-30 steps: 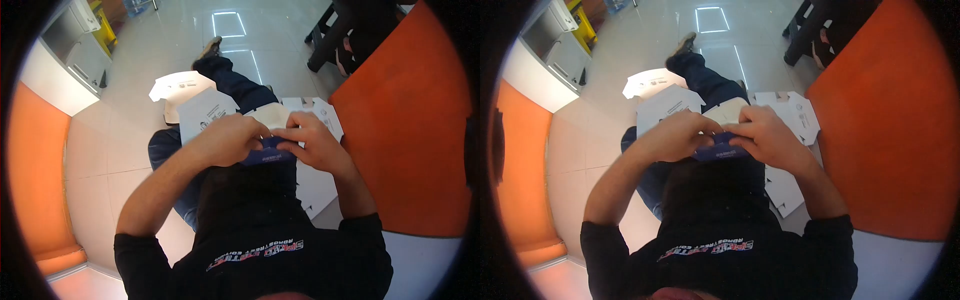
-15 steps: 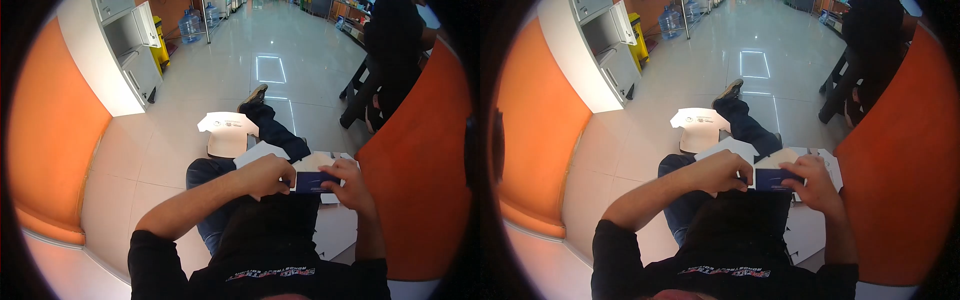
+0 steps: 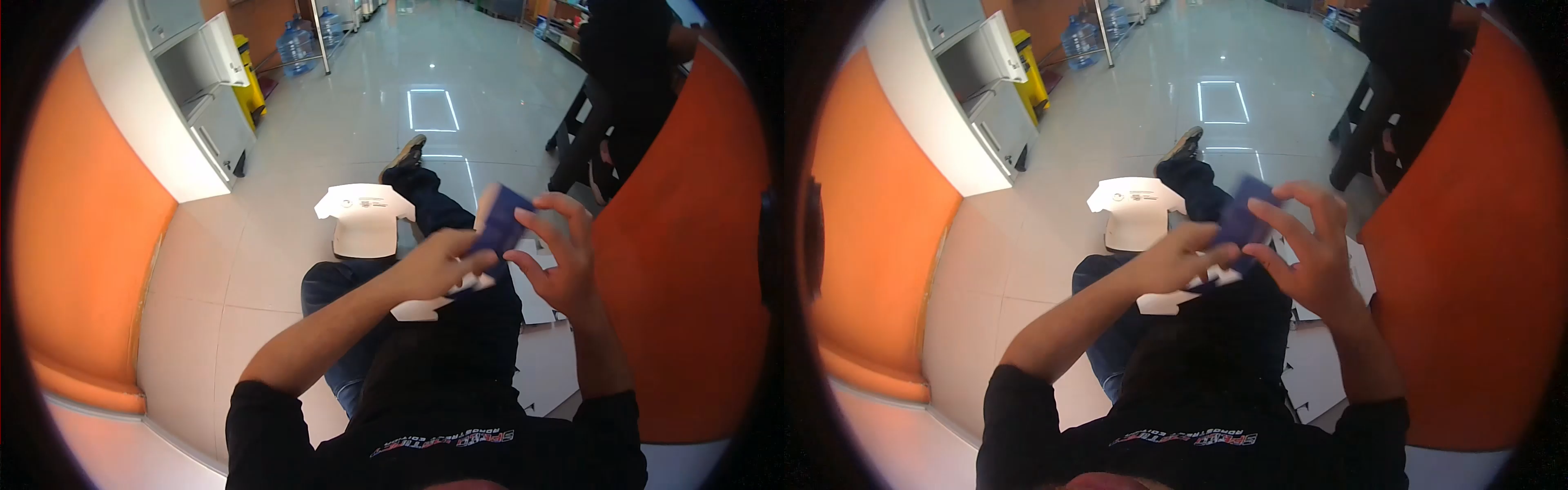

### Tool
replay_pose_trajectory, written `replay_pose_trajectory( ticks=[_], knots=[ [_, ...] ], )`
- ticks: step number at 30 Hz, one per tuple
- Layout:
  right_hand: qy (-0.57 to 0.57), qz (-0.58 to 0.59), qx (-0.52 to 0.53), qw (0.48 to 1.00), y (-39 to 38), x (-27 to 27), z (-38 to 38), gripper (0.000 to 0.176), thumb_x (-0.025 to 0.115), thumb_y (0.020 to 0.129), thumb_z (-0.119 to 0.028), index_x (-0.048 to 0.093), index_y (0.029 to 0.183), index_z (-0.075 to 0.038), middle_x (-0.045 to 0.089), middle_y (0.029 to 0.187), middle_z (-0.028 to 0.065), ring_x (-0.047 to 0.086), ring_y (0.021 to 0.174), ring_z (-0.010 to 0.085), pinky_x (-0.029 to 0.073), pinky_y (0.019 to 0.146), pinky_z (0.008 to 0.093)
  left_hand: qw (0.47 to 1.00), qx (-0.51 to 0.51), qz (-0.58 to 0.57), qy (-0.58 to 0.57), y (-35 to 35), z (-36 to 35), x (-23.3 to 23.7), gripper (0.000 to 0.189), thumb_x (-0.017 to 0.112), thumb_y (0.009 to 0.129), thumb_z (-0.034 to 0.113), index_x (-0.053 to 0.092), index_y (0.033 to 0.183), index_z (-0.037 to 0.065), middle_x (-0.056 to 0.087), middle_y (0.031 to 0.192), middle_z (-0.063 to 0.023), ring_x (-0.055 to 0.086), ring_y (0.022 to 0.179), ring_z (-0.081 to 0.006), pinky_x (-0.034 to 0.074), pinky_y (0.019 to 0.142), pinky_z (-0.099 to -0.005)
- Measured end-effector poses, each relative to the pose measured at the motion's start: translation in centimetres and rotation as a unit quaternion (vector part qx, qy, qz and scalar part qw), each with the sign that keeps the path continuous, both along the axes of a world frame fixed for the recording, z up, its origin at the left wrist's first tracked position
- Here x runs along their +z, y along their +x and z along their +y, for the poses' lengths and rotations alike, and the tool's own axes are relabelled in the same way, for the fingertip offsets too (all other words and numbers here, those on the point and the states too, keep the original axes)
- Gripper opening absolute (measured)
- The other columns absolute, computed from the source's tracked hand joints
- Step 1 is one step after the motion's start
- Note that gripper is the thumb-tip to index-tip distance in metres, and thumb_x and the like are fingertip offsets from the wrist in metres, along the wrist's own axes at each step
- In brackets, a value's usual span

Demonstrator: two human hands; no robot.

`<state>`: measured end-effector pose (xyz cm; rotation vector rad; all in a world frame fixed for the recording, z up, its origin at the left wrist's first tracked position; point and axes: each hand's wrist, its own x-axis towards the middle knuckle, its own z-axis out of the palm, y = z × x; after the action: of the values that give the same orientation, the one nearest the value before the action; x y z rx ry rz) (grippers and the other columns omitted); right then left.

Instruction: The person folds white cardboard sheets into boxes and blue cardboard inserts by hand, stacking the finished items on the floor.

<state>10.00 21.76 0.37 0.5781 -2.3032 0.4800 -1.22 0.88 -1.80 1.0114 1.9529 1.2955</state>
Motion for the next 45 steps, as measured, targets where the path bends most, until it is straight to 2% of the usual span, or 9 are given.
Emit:
replay_pose_trajectory(
  ticks=[2,4,6,11,19,23,28,41,45],
  knots=[
    [-0.029,0.064,0.076,0.995,-0.3,-0.4,-0.1,0.051,0.090,0.077,-0.030,0.074,0.123,-0.016,0.062,0.131,0.0124,0.063,0.119,0.0323,0.054,0.098,0.0449,0.943,0.095,-0.180,0.265,-0.8,0.3,-0.9,0.027,0.066,0.104,0.027,0.067,0.113,0.002,0.071,0.099,-0.0056,0.067,0.087,-0.0125,0.055,0.074,-0.0281],
    [0.003,0.064,0.064,0.996,-0.6,-0.4,-1.1,0.053,0.090,0.076,-0.032,0.074,0.124,-0.016,0.063,0.132,0.0119,0.063,0.120,0.0327,0.053,0.099,0.0451,0.901,0.118,-0.256,0.331,0.0,0.2,0.0,0.024,0.067,0.104,0.022,0.065,0.117,0.002,0.072,0.100,-0.0051,0.068,0.085,-0.0122,0.056,0.073,-0.0273],
    [0.043,0.082,0.058,0.994,-1.2,-0.3,-1.5,0.055,0.090,0.075,-0.035,0.074,0.125,-0.018,0.063,0.134,0.0106,0.063,0.122,0.0326,0.054,0.100,0.0448,0.853,0.109,-0.281,0.426,0.9,0.2,0.6,0.039,0.068,0.100,0.009,0.052,0.135,0.004,0.069,0.118,-0.0090,0.070,0.104,-0.0169,0.061,0.087,-0.0305],
    [0.054,0.123,0.035,0.990,-1.4,-0.3,-2.2,0.056,0.092,0.072,-0.034,0.075,0.122,-0.017,0.064,0.132,0.0105,0.065,0.118,0.0314,0.056,0.096,0.0433,0.844,0.106,-0.282,0.444,2.2,-0.1,1.0,0.056,0.063,0.098,-0.002,0.037,0.146,0.006,0.063,0.129,-0.0115,0.068,0.115,-0.0202,0.062,0.092,-0.0316],
    [0.053,0.113,0.042,0.991,-0.8,0.8,-2.8,0.054,0.093,0.068,-0.032,0.077,0.116,-0.012,0.064,0.129,0.0094,0.067,0.112,0.0302,0.060,0.090,0.0400,0.788,0.084,-0.395,0.464,2.0,-1.4,1.3,0.036,0.045,0.113,0.029,0.042,0.142,0.008,0.065,0.129,-0.0117,0.071,0.110,-0.0199,0.061,0.093,-0.0354],
    [0.072,0.119,0.090,0.986,-0.2,1.7,-2.1,0.059,0.092,0.069,-0.034,0.075,0.118,-0.006,0.068,0.131,0.0159,0.069,0.116,0.0308,0.059,0.090,0.0389,0.821,0.101,-0.275,0.489,2.6,-1.6,0.8,0.040,0.040,0.114,0.035,0.050,0.138,0.005,0.069,0.123,-0.0123,0.071,0.116,-0.0235,0.063,0.094,-0.0405],
    [-0.011,0.151,0.103,0.983,-0.3,2.2,-1.9,0.071,0.088,0.076,-0.038,0.068,0.130,0.005,0.065,0.135,0.0296,0.073,0.113,0.0364,0.058,0.087,0.0385,0.815,0.081,-0.219,0.530,3.0,-1.8,0.3,0.028,0.052,0.111,0.019,0.061,0.129,0.000,0.071,0.123,-0.0138,0.072,0.112,-0.0232,0.064,0.096,-0.0375],
    [-0.045,0.054,0.145,0.987,-0.9,5.2,-3.0,0.038,0.093,0.067,-0.021,0.082,0.103,-0.013,0.062,0.146,0.0196,0.062,0.132,0.0367,0.045,0.100,0.0463,0.791,0.102,-0.207,0.566,4.1,-2.0,1.1,0.024,0.055,0.107,0.008,0.062,0.130,0.001,0.071,0.124,-0.0141,0.073,0.111,-0.0222,0.067,0.091,-0.0349],
    [0.035,-0.006,0.153,0.988,0.2,6.6,-2.1,0.030,0.092,0.067,-0.019,0.083,0.096,-0.014,0.059,0.151,0.0155,0.055,0.140,0.0353,0.044,0.099,0.0482,0.801,0.092,-0.199,0.558,4.1,-2.3,0.6,0.024,0.056,0.107,0.007,0.063,0.130,0.002,0.071,0.124,-0.0141,0.073,0.110,-0.0219,0.066,0.092,-0.0356]
  ],
)
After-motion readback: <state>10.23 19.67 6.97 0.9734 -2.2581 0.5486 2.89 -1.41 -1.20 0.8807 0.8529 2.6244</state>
